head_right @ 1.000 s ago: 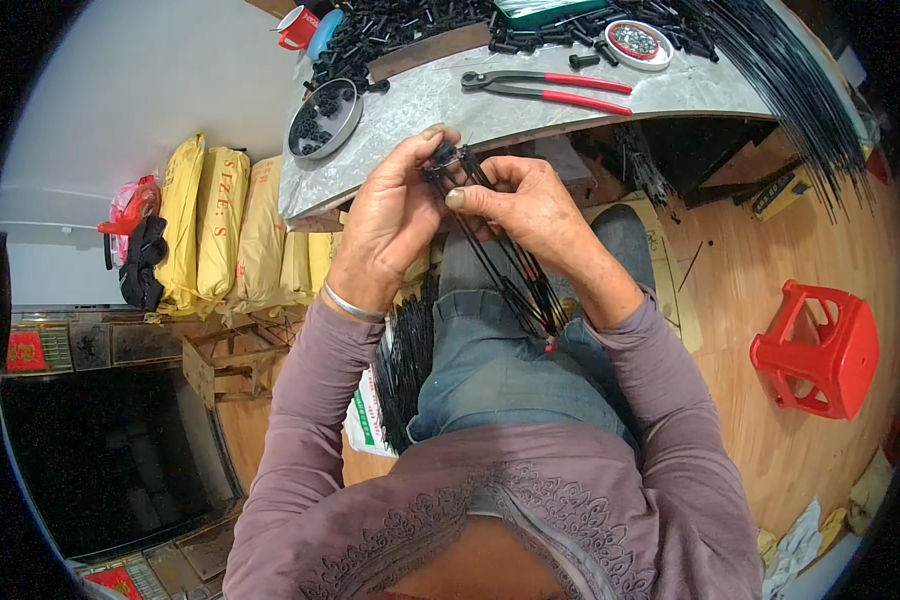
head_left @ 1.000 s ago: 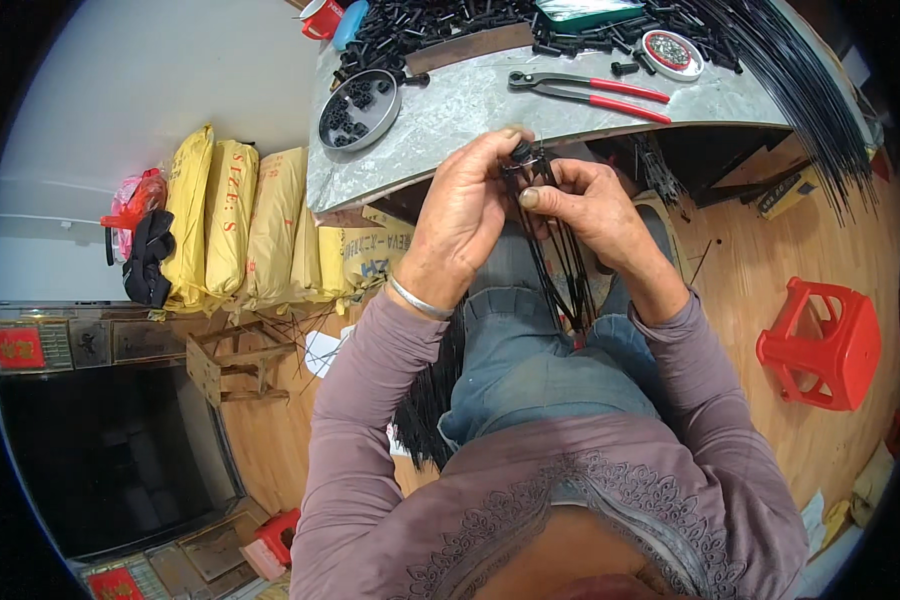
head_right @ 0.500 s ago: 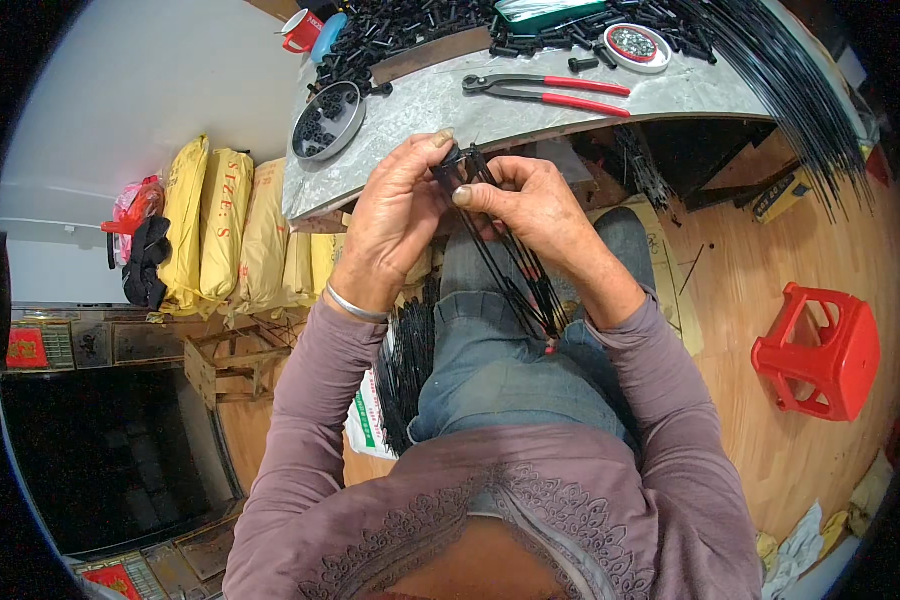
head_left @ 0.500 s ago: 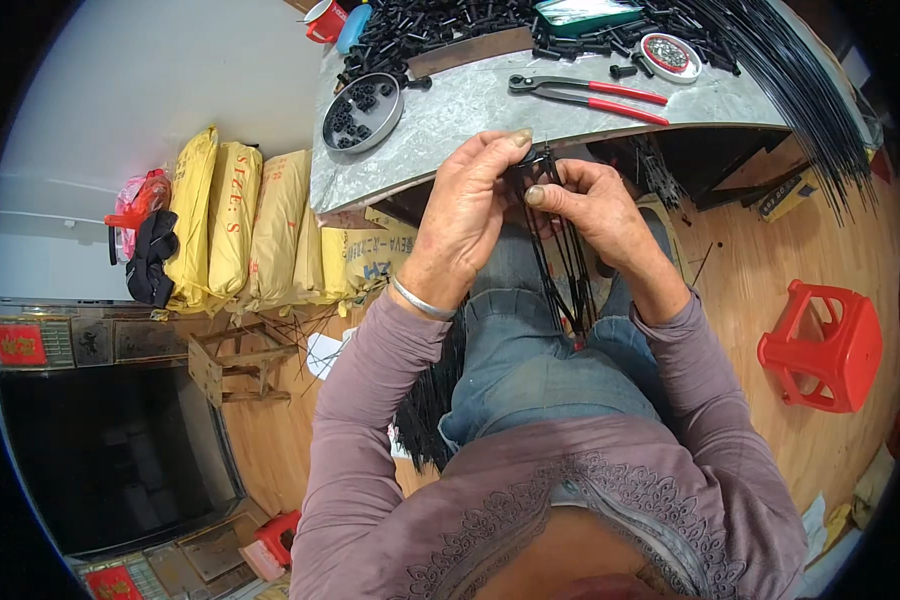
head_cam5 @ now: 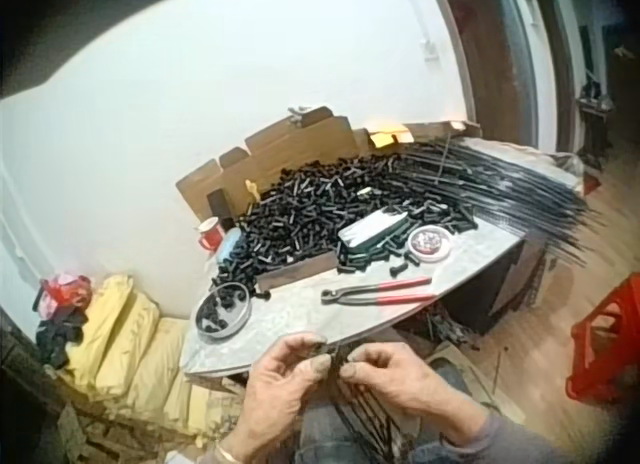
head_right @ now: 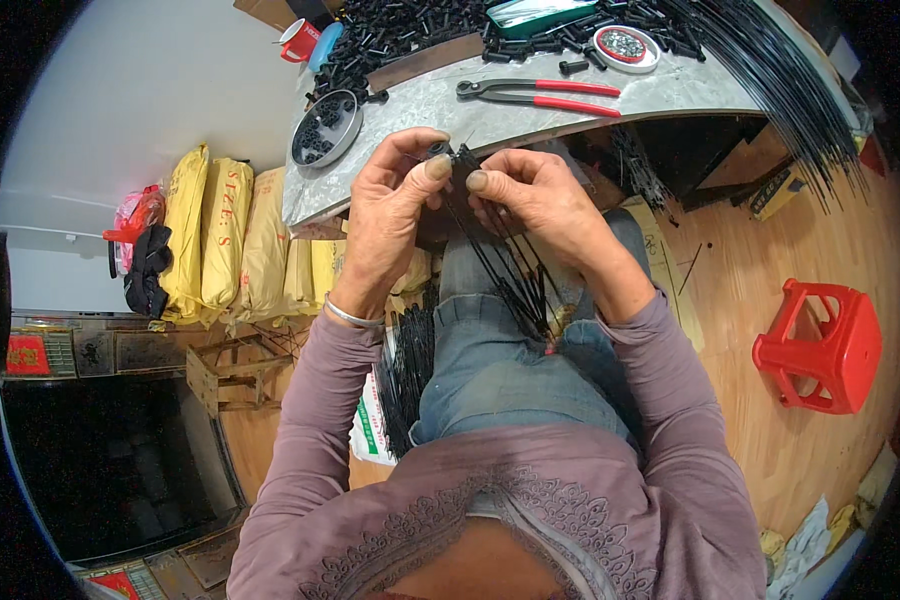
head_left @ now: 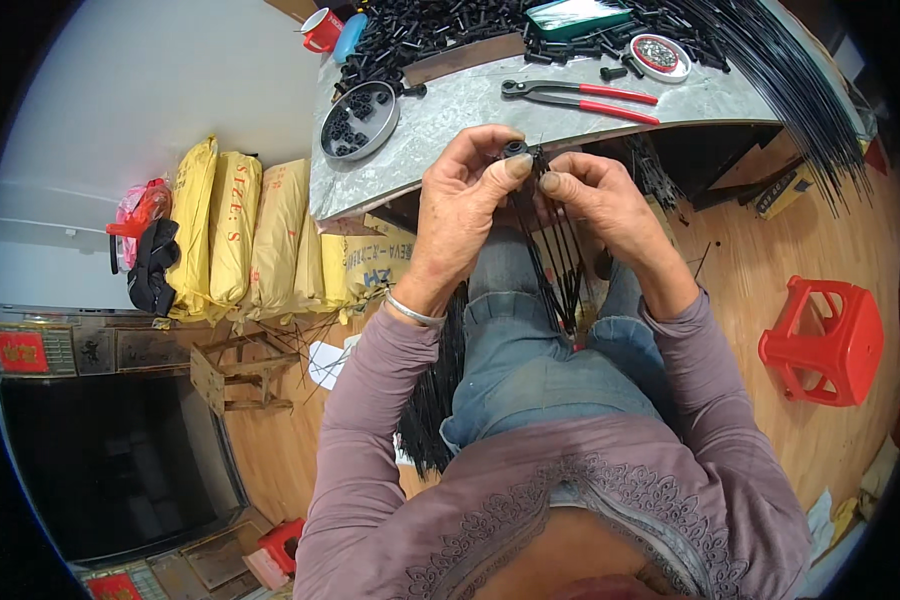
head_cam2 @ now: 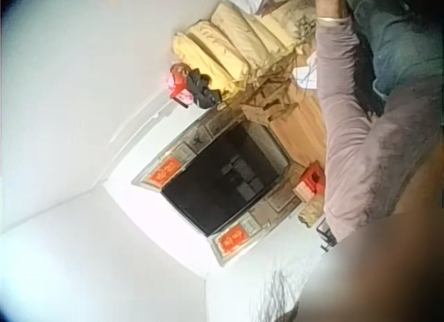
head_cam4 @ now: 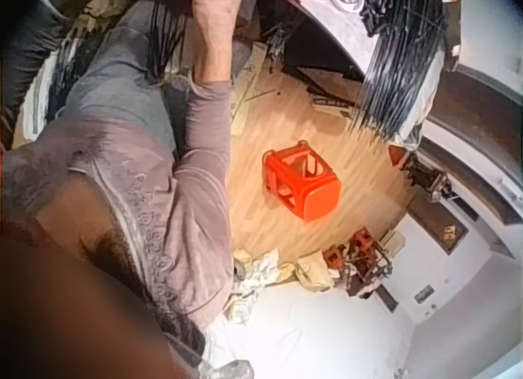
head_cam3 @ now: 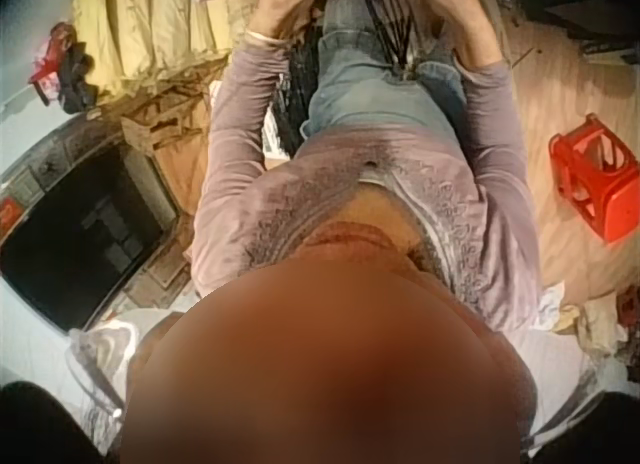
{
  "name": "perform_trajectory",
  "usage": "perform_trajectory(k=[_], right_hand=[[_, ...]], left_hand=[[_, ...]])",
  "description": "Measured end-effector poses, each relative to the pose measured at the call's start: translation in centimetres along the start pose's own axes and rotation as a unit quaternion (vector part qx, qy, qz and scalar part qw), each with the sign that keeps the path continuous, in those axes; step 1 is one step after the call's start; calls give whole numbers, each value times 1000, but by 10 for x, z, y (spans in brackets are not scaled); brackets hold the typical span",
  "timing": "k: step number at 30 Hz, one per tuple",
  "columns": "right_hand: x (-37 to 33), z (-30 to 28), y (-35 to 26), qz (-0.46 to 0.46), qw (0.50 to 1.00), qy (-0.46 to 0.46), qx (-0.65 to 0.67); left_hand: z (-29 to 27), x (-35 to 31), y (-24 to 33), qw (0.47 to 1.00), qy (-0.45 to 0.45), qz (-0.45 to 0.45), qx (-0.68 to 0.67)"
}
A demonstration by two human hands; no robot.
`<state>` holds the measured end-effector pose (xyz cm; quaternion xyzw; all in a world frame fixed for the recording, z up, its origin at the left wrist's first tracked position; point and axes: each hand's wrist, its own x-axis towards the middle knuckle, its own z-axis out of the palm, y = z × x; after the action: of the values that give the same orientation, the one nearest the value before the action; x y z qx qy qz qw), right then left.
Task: Assembling bundles of black wires into a plastic frame and trimming them with pliers at a workbench.
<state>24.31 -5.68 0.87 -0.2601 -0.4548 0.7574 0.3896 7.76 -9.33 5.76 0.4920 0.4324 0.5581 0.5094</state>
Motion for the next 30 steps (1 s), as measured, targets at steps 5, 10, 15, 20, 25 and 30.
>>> perform_trajectory(k=[5,10,15,20,25,30], right_hand=[[-8,17,0,-116,955,102,-252],[-8,17,-2,-107,960,91,-242],[-5,10,-8,-21,978,46,-204],[2,1,-6,36,991,-27,-125],[-1,-5,-8,51,993,-47,-90],[-4,1,-10,31,996,-14,-85]], left_hand=[[-5,0,-3,1000,7,-5,8],[5,-10,-5,999,32,16,-15],[5,-17,-14,997,21,41,-69],[5,-17,-17,994,-10,50,-99],[10,-19,-12,989,-70,46,-120],[13,-12,-10,989,-73,-6,-131]])
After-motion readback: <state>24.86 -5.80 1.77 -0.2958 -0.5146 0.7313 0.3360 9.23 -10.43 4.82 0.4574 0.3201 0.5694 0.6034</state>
